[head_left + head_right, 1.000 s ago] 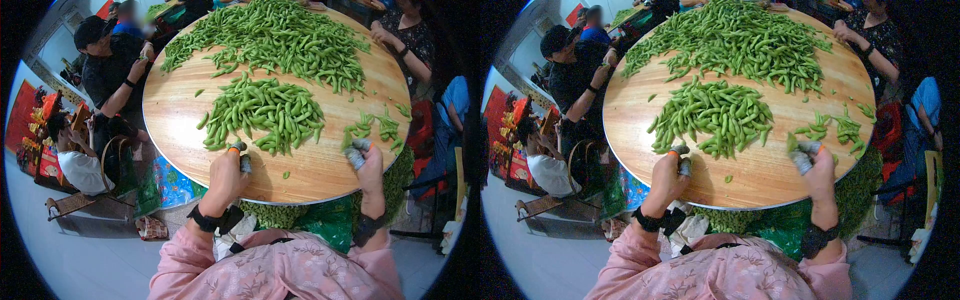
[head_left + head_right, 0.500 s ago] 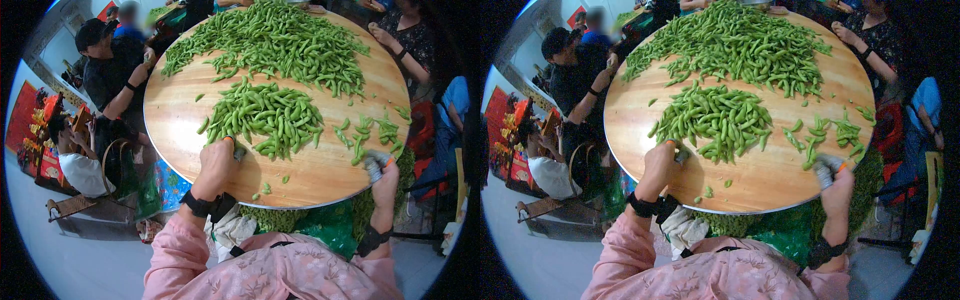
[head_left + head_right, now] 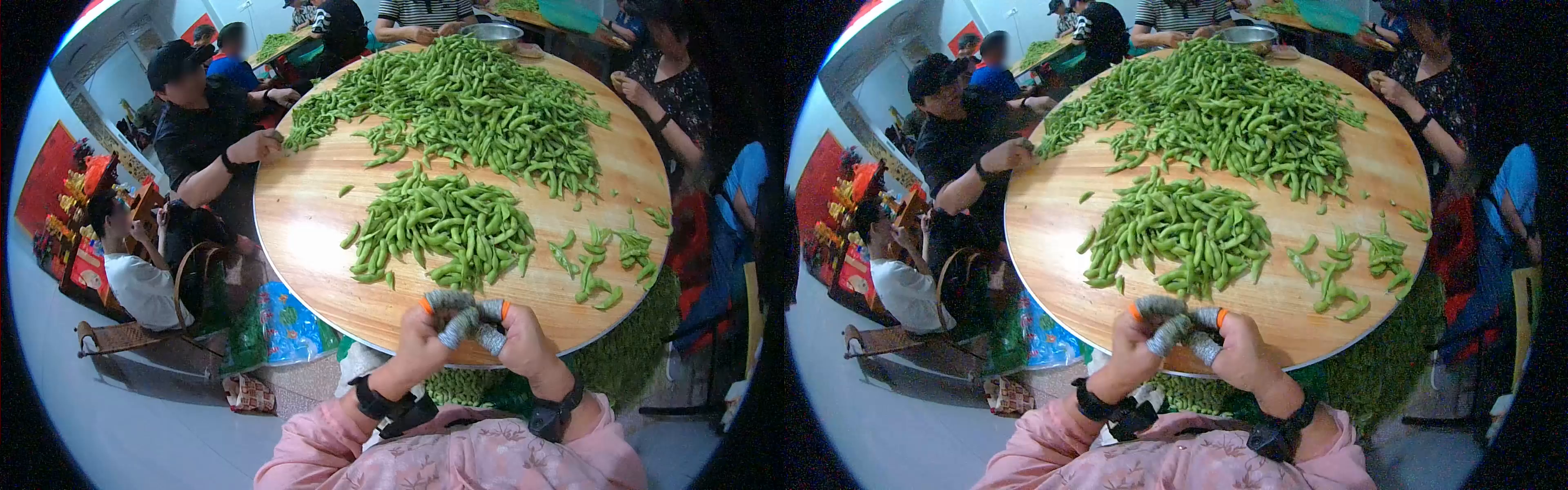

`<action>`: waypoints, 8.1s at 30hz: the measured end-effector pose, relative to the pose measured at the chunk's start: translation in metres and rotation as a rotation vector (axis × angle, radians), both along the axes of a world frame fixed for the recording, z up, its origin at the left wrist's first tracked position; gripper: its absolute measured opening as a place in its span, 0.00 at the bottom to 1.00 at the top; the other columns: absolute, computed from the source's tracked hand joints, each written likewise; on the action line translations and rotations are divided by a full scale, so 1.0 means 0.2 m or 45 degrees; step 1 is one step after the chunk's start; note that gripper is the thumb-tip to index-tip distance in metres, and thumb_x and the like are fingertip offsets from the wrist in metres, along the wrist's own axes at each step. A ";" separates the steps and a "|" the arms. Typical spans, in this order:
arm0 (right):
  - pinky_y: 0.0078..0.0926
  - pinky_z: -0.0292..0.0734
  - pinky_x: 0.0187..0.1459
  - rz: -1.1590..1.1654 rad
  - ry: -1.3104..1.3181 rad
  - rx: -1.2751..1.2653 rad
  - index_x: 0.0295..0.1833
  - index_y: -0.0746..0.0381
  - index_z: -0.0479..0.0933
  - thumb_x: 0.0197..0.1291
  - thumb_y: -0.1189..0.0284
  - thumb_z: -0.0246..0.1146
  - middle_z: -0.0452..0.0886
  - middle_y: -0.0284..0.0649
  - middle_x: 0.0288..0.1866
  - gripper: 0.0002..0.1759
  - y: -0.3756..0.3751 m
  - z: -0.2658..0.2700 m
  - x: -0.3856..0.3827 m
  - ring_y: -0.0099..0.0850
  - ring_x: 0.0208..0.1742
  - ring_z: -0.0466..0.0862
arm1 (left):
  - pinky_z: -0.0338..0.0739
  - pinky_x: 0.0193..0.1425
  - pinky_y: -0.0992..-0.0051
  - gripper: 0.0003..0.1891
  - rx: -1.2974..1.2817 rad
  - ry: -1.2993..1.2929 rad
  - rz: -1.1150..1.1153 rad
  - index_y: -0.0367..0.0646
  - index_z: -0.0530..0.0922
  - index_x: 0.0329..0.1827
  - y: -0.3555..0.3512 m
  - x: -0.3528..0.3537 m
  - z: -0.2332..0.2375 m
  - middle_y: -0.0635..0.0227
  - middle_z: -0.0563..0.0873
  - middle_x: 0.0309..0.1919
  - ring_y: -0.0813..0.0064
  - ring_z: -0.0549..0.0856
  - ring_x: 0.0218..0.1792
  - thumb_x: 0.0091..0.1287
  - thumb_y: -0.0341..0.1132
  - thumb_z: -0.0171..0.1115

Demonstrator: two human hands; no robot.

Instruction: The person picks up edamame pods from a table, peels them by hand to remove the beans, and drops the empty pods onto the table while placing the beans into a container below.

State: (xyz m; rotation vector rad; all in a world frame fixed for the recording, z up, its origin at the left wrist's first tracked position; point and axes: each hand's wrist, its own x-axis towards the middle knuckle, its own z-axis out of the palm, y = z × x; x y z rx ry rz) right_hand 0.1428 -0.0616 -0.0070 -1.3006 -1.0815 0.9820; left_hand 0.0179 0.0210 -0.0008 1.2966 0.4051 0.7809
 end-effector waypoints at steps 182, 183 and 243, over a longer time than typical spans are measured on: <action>0.17 0.71 0.38 0.084 0.730 0.029 0.35 0.68 0.73 0.51 0.76 0.57 0.77 0.34 0.32 0.07 -0.11 -0.01 0.00 0.21 0.34 0.76 | 0.58 0.19 0.85 0.09 0.078 0.382 -0.456 0.40 0.70 0.26 -0.03 -0.06 0.03 0.76 0.70 0.17 0.86 0.66 0.16 0.60 0.37 0.53; 0.17 0.71 0.38 0.085 0.730 0.029 0.35 0.68 0.73 0.51 0.76 0.57 0.77 0.34 0.32 0.07 -0.11 -0.01 0.01 0.21 0.34 0.76 | 0.56 0.17 0.85 0.10 -0.060 0.362 -0.469 0.41 0.70 0.26 -0.04 -0.06 0.03 0.77 0.69 0.16 0.88 0.64 0.15 0.60 0.38 0.54; 0.16 0.71 0.37 0.019 0.464 -0.156 0.35 0.68 0.73 0.52 0.80 0.55 0.76 0.33 0.31 0.05 -0.13 0.03 0.02 0.20 0.33 0.75 | 0.66 0.24 0.76 0.05 0.811 0.579 -0.287 0.40 0.73 0.33 -0.04 -0.09 -0.04 0.66 0.74 0.18 0.71 0.73 0.19 0.54 0.29 0.55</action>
